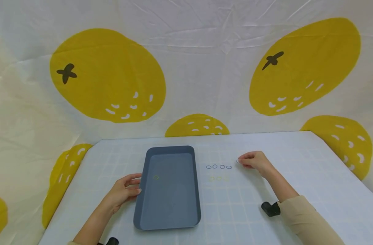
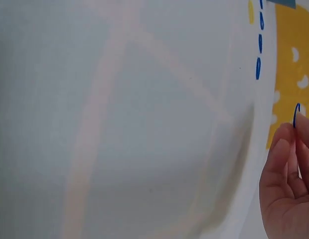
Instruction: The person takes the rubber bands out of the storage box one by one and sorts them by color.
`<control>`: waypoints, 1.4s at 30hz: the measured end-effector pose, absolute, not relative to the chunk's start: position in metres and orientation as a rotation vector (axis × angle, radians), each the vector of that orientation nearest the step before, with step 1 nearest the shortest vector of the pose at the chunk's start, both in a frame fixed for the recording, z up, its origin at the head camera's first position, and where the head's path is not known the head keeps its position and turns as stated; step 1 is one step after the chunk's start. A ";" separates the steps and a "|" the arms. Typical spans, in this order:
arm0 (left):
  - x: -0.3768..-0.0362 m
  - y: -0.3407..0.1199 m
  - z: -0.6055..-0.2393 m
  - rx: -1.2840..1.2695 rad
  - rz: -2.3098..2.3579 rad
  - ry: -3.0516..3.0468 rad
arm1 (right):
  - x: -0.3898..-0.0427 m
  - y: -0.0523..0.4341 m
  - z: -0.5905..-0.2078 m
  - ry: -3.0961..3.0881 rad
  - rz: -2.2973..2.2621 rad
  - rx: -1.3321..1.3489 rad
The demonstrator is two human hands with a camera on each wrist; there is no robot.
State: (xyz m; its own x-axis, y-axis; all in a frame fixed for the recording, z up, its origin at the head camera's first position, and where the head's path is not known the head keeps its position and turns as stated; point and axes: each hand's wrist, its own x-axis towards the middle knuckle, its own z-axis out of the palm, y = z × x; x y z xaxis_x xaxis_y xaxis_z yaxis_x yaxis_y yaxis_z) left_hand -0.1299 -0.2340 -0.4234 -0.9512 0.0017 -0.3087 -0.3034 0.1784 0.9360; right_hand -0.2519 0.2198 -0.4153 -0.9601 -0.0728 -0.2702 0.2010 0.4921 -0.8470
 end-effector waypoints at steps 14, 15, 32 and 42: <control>-0.129 -0.231 -0.420 -0.308 1.835 2.219 | -0.251 0.220 -0.433 2.512 -1.403 0.137; -0.129 -0.231 -0.420 -0.307 1.837 2.218 | -0.252 0.220 -0.434 2.511 -1.407 0.130; -0.128 -0.232 -0.420 -0.327 1.823 2.226 | -0.257 0.214 -0.441 2.551 -1.340 0.178; -0.129 -0.231 -0.420 -0.332 1.819 2.238 | -0.257 0.213 -0.441 2.555 -1.333 0.144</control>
